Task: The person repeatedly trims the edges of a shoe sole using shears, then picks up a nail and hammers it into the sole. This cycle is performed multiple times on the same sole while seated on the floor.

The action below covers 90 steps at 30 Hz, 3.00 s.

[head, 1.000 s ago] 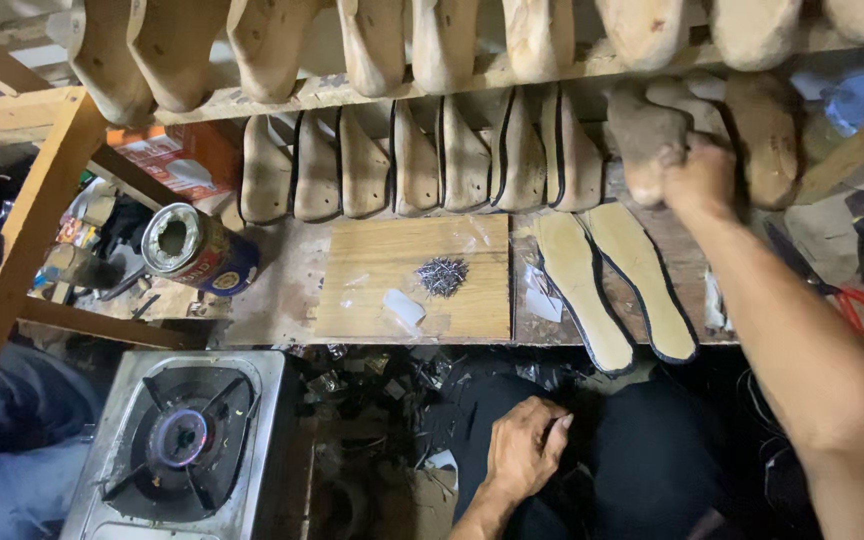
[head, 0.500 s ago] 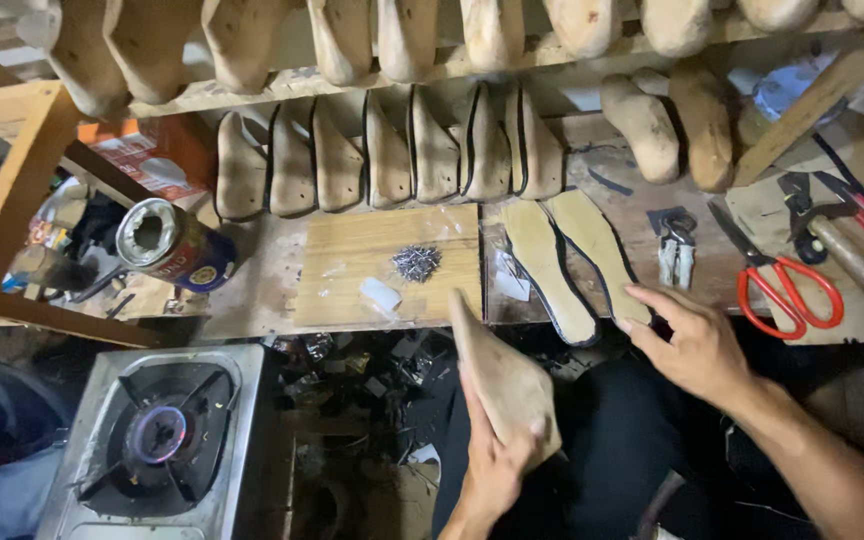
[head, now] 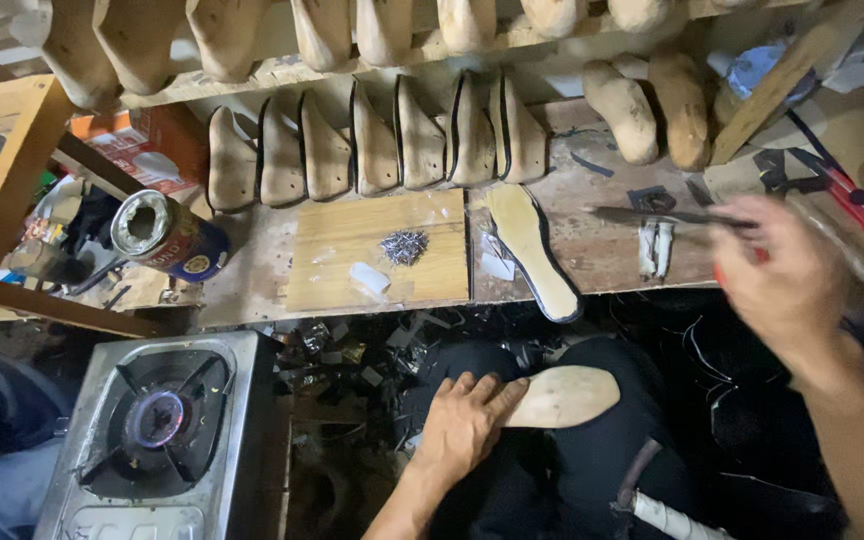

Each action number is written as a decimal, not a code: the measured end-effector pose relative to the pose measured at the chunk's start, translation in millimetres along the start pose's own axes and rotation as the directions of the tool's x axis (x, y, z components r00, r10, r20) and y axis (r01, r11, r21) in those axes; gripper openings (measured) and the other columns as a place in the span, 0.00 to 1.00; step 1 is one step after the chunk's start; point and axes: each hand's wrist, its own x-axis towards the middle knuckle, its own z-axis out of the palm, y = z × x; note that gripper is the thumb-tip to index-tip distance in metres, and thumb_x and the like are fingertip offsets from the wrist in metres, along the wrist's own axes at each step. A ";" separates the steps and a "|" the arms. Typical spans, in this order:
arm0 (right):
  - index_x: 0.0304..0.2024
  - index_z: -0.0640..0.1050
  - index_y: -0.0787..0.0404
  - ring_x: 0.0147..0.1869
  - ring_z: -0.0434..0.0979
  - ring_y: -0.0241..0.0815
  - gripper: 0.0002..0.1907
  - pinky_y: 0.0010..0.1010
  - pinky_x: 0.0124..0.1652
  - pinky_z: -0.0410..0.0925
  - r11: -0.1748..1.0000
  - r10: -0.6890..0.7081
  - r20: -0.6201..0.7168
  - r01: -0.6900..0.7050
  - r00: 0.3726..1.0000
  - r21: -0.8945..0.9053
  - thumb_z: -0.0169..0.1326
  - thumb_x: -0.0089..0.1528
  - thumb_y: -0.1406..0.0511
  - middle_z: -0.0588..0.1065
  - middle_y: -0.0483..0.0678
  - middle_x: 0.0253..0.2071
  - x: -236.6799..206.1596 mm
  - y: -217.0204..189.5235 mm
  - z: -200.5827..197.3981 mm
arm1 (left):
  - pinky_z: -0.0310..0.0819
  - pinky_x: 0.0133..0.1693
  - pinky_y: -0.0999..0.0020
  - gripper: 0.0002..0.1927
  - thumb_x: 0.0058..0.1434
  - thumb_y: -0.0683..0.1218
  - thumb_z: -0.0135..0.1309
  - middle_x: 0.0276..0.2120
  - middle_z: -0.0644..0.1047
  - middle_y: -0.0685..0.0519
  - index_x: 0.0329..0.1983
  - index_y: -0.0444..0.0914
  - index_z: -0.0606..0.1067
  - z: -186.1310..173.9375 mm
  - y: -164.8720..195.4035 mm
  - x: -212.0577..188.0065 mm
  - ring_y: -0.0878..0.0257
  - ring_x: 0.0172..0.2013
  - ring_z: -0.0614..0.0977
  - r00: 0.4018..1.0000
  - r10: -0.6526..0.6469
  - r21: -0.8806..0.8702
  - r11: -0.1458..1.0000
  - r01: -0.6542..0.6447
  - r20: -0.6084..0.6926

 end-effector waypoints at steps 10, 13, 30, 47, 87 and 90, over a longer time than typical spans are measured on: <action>0.39 0.82 0.59 0.39 0.74 0.45 0.14 0.41 0.41 0.64 0.804 -0.590 0.328 0.571 0.737 0.164 0.63 0.51 0.63 0.75 0.46 0.33 -95.2 -81.1 27.0 | 0.72 0.45 0.53 0.32 0.52 0.46 0.64 0.45 0.78 0.52 0.63 0.45 0.74 -4.2 -2.4 15.1 0.51 0.44 0.77 0.995 0.084 -0.114 0.990 -0.078 0.049; 0.40 0.83 0.59 0.44 0.76 0.46 0.15 0.41 0.44 0.66 0.891 -0.454 0.496 0.355 0.740 0.284 0.65 0.53 0.60 0.77 0.45 0.39 -122.9 -73.6 50.4 | 0.72 0.51 0.54 0.40 0.46 0.47 0.71 0.51 0.77 0.47 0.64 0.40 0.72 -8.4 -15.2 1.6 0.46 0.49 0.78 0.994 -0.074 -0.412 0.906 0.100 0.077; 0.40 0.85 0.59 0.56 0.78 0.51 0.16 0.48 0.61 0.63 0.893 -0.407 0.534 0.199 0.741 0.405 0.64 0.54 0.58 0.79 0.50 0.53 -140.5 -77.6 94.3 | 0.80 0.48 0.67 0.38 0.48 0.42 0.71 0.55 0.81 0.46 0.65 0.36 0.74 49.3 -34.4 -36.4 0.64 0.47 0.82 0.889 -0.426 -0.925 0.245 0.292 0.168; 0.36 0.83 0.59 0.52 0.80 0.48 0.13 0.41 0.51 0.69 0.889 -0.430 0.488 0.263 0.759 0.375 0.66 0.51 0.61 0.80 0.49 0.51 -139.1 -78.8 101.0 | 0.75 0.50 0.62 0.39 0.47 0.48 0.73 0.47 0.80 0.45 0.63 0.34 0.74 28.2 -33.3 -30.4 0.58 0.47 0.81 0.923 -0.384 -0.727 0.628 0.276 0.018; 0.51 0.82 0.61 0.39 0.82 0.41 0.22 0.30 0.38 0.73 0.863 0.423 0.638 -0.501 0.643 -0.067 0.67 0.56 0.61 0.81 0.51 0.40 -146.1 38.6 60.6 | 0.81 0.30 0.70 0.21 0.65 0.45 0.57 0.39 0.79 0.49 0.59 0.35 0.70 89.4 2.0 -15.8 0.65 0.32 0.82 0.681 -0.661 -0.949 -0.199 0.245 0.315; 0.51 0.81 0.62 0.41 0.79 0.43 0.25 0.31 0.37 0.72 0.981 0.165 0.471 -0.193 0.867 0.011 0.67 0.52 0.61 0.77 0.51 0.47 -117.4 11.2 49.8 | 0.80 0.29 0.71 0.21 0.65 0.45 0.57 0.37 0.80 0.49 0.58 0.34 0.70 88.8 5.0 -11.3 0.65 0.29 0.81 0.676 -0.663 -0.946 -0.193 0.262 0.322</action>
